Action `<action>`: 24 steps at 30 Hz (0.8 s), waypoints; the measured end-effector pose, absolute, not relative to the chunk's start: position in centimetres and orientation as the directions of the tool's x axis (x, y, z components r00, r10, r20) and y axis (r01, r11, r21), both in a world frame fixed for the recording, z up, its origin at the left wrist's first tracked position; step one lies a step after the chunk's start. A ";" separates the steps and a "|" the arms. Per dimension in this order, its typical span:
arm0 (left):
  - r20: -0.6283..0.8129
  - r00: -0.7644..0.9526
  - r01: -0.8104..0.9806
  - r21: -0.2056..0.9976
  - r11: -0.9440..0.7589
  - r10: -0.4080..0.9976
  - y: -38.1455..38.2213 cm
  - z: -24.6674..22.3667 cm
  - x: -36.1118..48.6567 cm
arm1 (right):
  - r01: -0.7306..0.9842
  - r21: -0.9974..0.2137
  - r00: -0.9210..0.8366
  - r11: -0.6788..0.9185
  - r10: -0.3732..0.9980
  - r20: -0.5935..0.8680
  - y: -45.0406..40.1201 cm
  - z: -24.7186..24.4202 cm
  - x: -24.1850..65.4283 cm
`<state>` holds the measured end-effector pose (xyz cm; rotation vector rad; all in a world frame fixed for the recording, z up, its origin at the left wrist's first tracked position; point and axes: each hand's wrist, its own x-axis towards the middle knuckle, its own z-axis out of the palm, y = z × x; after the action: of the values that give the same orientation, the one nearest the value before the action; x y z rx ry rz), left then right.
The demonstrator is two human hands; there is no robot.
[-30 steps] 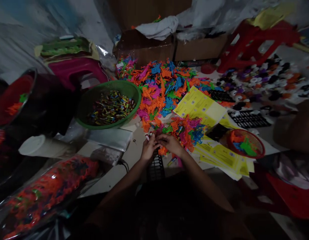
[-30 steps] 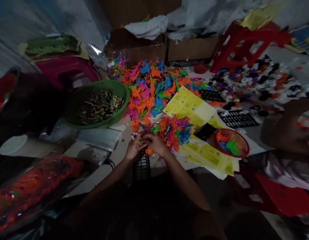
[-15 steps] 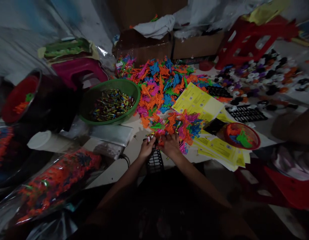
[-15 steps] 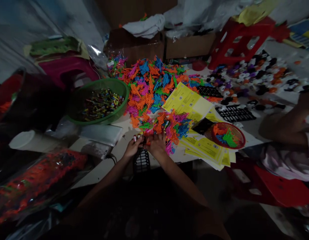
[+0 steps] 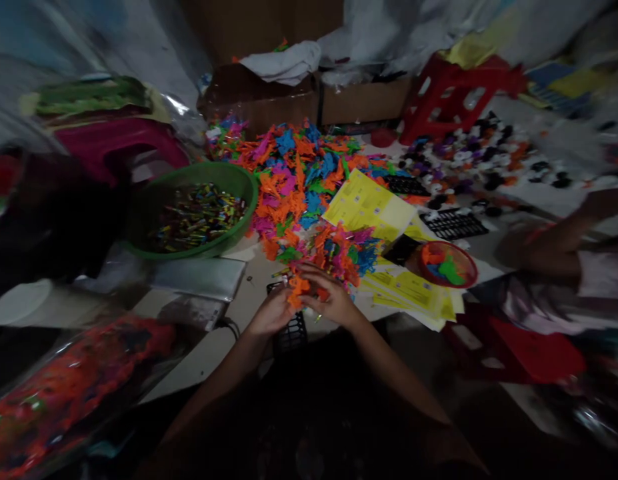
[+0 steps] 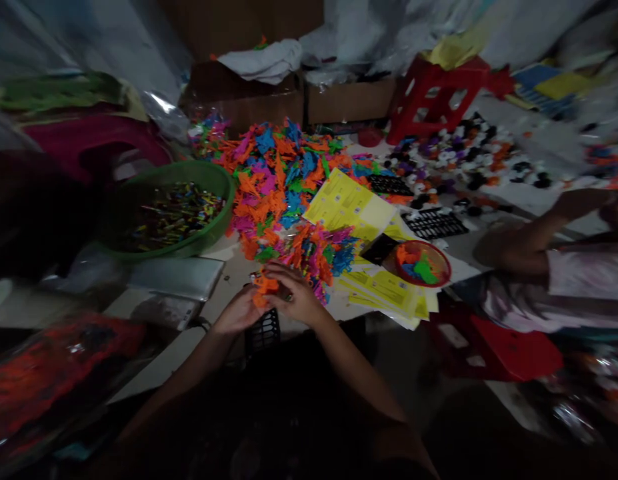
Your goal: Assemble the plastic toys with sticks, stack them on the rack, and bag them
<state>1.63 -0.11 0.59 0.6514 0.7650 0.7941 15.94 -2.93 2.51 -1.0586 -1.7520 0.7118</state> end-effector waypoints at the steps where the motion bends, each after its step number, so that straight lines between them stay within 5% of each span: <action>1: -0.362 0.463 -0.366 0.753 0.547 0.809 -0.1 0.6 1.7 | 0.301 -0.833 -0.195 0.465 0.885 0.423 -3.3 2.7 15.8; 7: -0.319 0.297 -0.128 0.921 0.368 0.900 -0.5 0.7 1.9 | 0.265 -0.954 0.165 0.139 0.969 0.186 -4.4 1.6 15.0; 12: -0.336 0.295 0.039 0.939 0.340 0.895 -1.1 0.7 2.0 | 0.250 -0.968 0.225 0.003 0.972 0.061 -4.7 0.7 17.0; 17: -0.320 0.246 -0.032 0.941 0.338 0.915 -0.4 0.4 1.6 | 0.131 -0.987 0.557 -0.093 0.830 -0.004 -5.4 1.7 23.4; 24: -0.271 0.007 -0.042 0.962 0.271 0.962 2.6 -0.8 -0.9 | 0.304 -0.924 0.805 -0.231 0.582 0.119 -7.5 2.0 31.6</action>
<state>-0.87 2.64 -0.83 0.9757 1.2948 1.0235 31.55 -7.53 1.99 -1.8332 -0.6769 0.2991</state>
